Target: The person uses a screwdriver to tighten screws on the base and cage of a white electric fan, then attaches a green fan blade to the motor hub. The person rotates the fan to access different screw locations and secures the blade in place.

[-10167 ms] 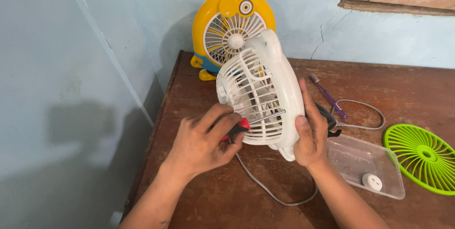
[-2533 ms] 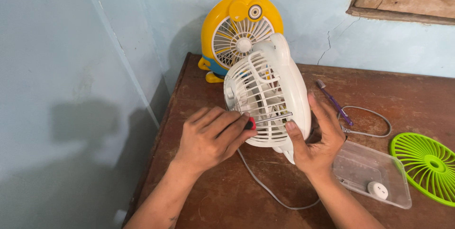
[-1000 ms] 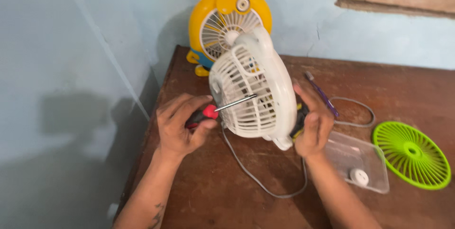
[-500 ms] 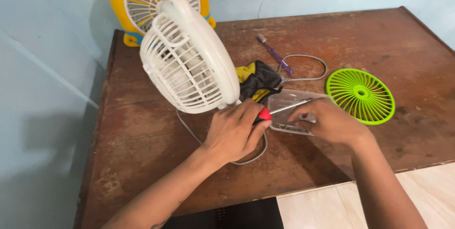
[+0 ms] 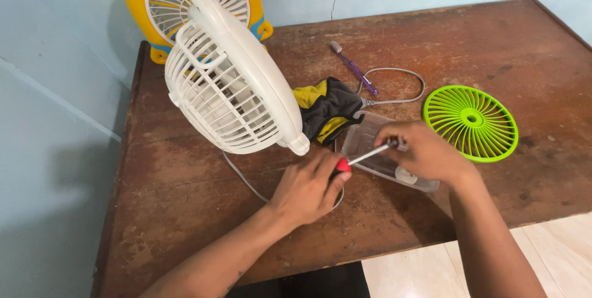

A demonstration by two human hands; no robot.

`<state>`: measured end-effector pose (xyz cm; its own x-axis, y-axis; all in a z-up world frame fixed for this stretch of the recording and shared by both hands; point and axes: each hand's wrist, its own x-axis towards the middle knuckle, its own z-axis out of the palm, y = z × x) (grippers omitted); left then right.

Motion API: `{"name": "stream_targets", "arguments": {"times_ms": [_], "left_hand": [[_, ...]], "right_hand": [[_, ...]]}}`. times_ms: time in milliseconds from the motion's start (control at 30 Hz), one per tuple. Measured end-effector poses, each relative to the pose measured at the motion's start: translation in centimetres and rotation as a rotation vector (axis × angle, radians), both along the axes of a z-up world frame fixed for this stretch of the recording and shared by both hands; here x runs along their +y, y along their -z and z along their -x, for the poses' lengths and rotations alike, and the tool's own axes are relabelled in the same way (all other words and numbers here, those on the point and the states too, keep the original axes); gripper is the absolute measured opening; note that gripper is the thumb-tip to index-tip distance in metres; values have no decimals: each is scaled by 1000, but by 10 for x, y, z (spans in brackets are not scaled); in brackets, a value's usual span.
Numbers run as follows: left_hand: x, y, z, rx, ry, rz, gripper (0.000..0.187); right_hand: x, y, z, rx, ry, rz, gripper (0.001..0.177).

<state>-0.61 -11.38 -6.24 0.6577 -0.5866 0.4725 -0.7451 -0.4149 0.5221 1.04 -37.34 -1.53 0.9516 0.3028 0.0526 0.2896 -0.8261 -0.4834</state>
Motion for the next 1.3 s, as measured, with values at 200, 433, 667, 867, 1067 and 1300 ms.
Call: {"name": "stream_targets", "arguments": {"times_ms": [200, 433, 667, 867, 1067, 1300], "left_hand": [[17, -8, -1, -24, 3, 134, 32], [17, -12, 5, -51, 53, 193, 25], [21, -15, 6, -81, 36, 215, 24], [24, -19, 5, -206, 9, 250, 24], [32, -30, 10, -199, -37, 176, 20], [50, -35, 32, -212, -115, 202, 23]], "right_hand": [[-3, 7, 20, -200, 105, -418, 18], [11, 19, 40, -192, 160, -832, 12], [19, 24, 49, -246, 191, -983, 11], [24, 26, 44, -254, 234, -975, 10], [28, 27, 37, -239, 211, -890, 11], [43, 38, 34, -170, 37, -1233, 10]]}}
